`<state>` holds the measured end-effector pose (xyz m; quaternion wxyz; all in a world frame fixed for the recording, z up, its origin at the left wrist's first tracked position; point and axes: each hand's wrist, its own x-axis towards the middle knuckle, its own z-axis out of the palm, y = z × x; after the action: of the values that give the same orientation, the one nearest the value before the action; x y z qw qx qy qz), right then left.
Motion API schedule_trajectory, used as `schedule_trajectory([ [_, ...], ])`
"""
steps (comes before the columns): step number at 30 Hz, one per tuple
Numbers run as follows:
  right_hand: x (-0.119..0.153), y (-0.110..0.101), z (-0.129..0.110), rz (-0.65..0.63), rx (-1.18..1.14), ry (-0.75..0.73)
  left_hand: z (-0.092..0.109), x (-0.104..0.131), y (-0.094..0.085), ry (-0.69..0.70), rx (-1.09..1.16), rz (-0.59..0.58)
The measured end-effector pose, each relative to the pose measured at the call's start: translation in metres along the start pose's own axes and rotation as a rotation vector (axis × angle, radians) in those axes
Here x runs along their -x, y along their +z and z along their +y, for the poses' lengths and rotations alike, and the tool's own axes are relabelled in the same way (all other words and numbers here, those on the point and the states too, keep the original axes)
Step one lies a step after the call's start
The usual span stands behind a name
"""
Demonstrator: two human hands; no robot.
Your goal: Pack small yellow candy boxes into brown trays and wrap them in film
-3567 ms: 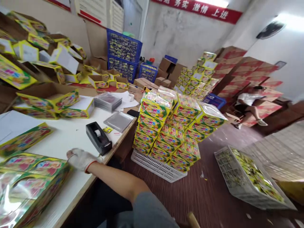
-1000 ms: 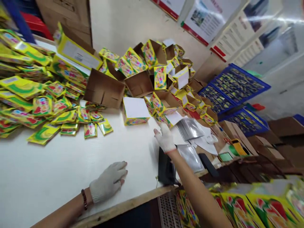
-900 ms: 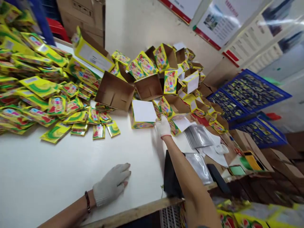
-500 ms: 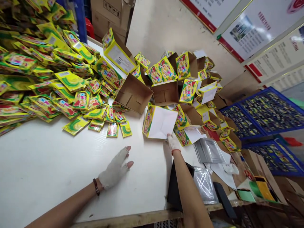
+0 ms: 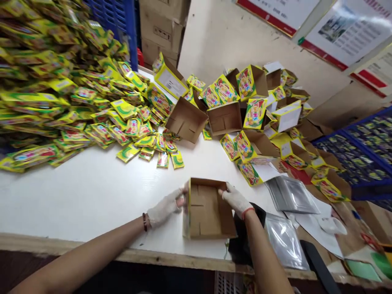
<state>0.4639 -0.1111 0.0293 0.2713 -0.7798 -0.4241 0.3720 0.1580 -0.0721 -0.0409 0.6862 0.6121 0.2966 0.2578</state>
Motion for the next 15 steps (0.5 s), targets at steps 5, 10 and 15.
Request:
schedule_trajectory([
  [5,-0.009,0.039,-0.035,-0.044,0.375,-0.251,0.01,0.054,-0.013,0.06,-0.298,0.184],
  [10,-0.007,0.106,-0.09,-0.352,0.369,-0.46,0.027,0.101,-0.114,0.209,-0.604,0.653],
  [15,-0.034,0.14,-0.122,-0.446,0.202,-0.54,0.071,0.176,-0.267,0.085,-1.15,1.261],
])
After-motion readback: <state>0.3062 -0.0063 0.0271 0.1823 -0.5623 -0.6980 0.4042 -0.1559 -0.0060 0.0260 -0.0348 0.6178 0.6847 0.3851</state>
